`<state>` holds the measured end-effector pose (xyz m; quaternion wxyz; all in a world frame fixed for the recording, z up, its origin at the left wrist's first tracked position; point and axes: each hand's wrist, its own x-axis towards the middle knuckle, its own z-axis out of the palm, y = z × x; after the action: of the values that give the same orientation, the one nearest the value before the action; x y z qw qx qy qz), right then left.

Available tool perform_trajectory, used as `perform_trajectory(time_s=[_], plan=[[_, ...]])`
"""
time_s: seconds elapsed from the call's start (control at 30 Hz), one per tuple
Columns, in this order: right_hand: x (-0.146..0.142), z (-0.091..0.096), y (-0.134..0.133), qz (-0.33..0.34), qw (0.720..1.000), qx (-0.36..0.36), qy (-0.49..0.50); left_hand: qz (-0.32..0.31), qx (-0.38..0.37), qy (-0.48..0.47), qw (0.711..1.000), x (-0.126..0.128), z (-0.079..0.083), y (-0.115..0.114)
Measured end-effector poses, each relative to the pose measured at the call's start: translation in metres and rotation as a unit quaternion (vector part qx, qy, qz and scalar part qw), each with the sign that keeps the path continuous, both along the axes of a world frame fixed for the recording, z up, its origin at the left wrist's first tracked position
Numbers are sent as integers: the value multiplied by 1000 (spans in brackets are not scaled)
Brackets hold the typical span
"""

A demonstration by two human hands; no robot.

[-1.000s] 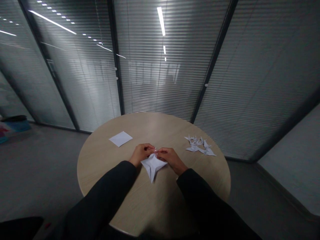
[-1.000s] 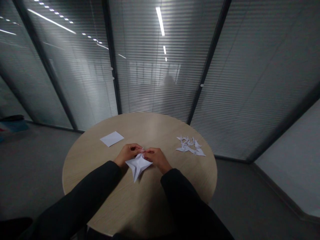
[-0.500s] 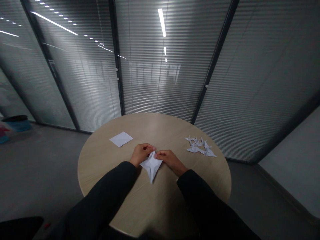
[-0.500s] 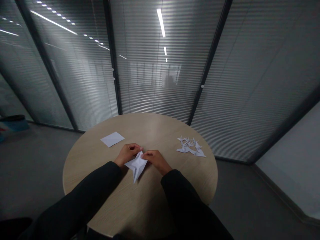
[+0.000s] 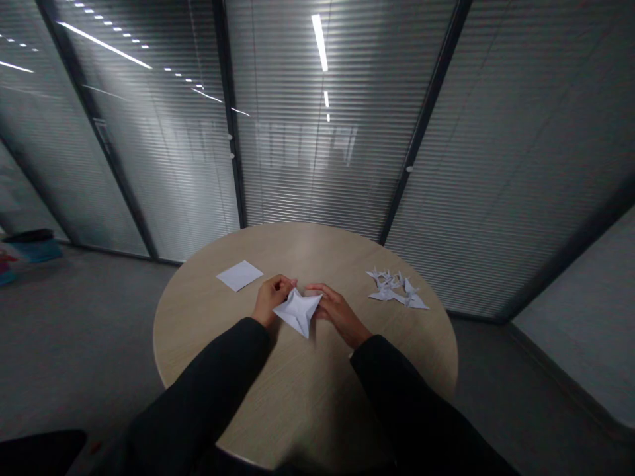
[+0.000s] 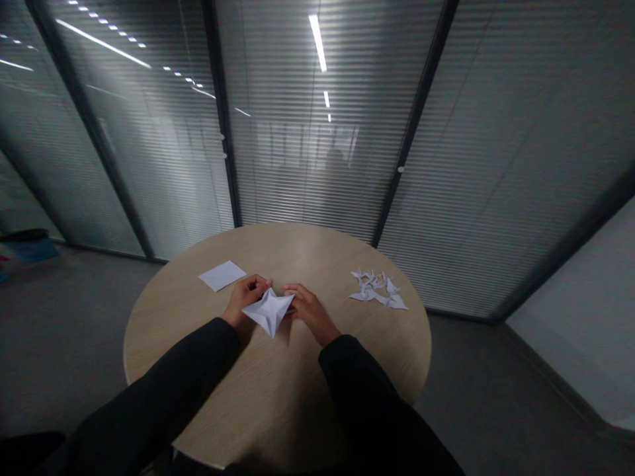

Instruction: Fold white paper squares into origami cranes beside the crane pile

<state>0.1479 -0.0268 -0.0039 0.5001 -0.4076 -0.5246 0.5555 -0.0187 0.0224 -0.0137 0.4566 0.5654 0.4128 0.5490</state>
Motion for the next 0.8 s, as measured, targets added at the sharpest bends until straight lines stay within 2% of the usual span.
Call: perform_trajectory(time_s=[0.2,0.37,0.5,0.63,0.8], plan=[[-1,4,-5,90,995,9,37,28,-28,-51,998,-3,-4,4],[0,-1,-3,102,994,29,3,27,-35,-72,996,-3,-5,4],[1,-4,1,77,996,47,-3,-9,-50,-113,992,-1,0,0],[3,-6,5,13,997,62,50,-35,-69,-136,988,1,11,-10],[7,-6,9,-67,990,81,91,-136,-40,-130,981,2,22,-20]])
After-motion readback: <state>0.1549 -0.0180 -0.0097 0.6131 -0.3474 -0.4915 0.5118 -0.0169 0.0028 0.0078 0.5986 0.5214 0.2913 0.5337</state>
